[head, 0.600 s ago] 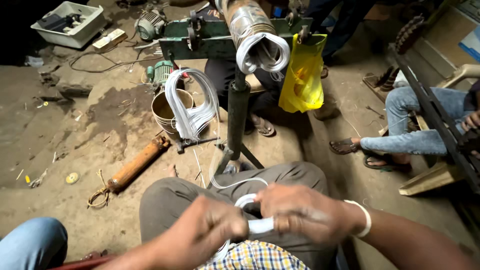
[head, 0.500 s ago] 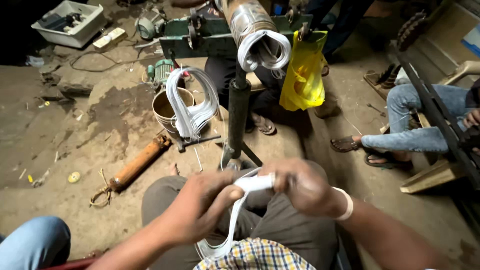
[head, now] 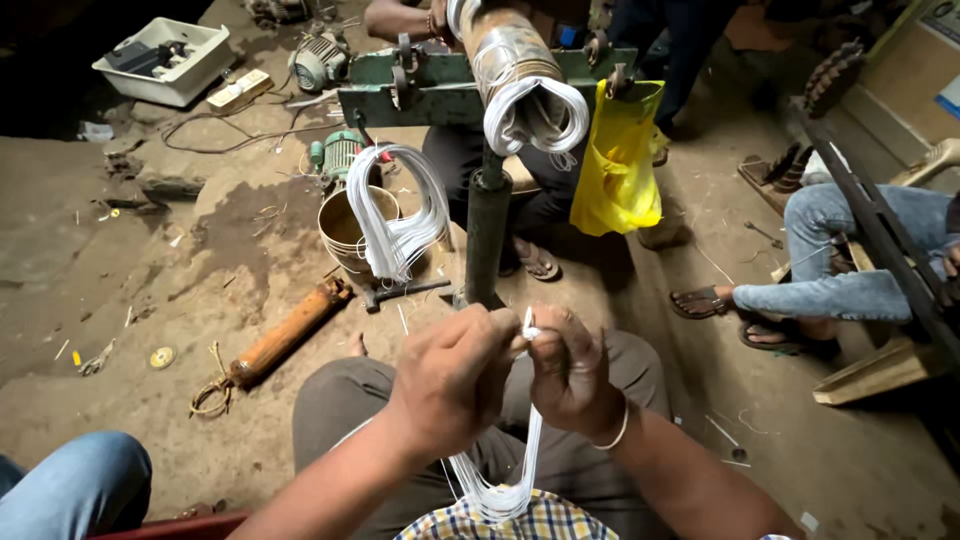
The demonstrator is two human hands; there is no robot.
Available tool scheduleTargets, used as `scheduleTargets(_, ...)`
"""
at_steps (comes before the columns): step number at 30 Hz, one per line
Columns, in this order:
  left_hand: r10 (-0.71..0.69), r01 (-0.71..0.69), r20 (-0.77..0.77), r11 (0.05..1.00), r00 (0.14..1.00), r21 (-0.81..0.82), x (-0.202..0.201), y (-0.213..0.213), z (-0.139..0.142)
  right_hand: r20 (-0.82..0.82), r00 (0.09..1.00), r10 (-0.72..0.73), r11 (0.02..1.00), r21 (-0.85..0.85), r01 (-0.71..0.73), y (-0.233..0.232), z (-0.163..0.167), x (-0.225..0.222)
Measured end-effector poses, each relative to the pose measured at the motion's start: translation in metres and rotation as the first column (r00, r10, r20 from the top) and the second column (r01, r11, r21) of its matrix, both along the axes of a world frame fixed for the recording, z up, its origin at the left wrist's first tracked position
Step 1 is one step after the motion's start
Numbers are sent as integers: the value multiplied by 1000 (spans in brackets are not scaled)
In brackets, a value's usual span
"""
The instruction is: The person sits at a wire-winding machine and handles loops of white wire, gathering and arranging the strands and guiding them onto the rotating drum of the machine. They repeatedly pull, fold and align bundles of wire with both hands while another worker steadies the drum.
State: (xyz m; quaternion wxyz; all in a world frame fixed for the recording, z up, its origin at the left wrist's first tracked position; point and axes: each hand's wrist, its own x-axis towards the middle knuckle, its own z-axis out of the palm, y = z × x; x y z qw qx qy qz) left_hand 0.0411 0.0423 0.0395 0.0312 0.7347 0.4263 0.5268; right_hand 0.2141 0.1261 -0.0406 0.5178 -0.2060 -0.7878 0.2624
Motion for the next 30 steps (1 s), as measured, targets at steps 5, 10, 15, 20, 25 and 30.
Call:
scheduleTargets(5,-256,275,111,936,960,-220,-9,-6,24,-355,868,346,899,-140,-416,12,9,1)
scheduleTargets(10,-486,463,-114,867,866,-183,-17,-2,38,-510,723,467,786,-136,-603,1,21,-19)
scheduleTargets(15,-498,547,231,788,836,-283,-22,-19,33,-40,970,238,969,-55,-240,-15,47,1)
scheduleTargets(20,-389,471,425,876,817,-105,-39,-32,21,630,774,-54,965,231,-121,-28,51,49)
scheduleTargets(25,-478,493,790,829,384,263,-28,-22,-6,567,824,-9,999,-30,32,-38,21,48)
scheduleTargets(30,-544,490,837,716,-52,496,-56,-13,-29,393,917,72,987,-159,-9,-43,-16,53)
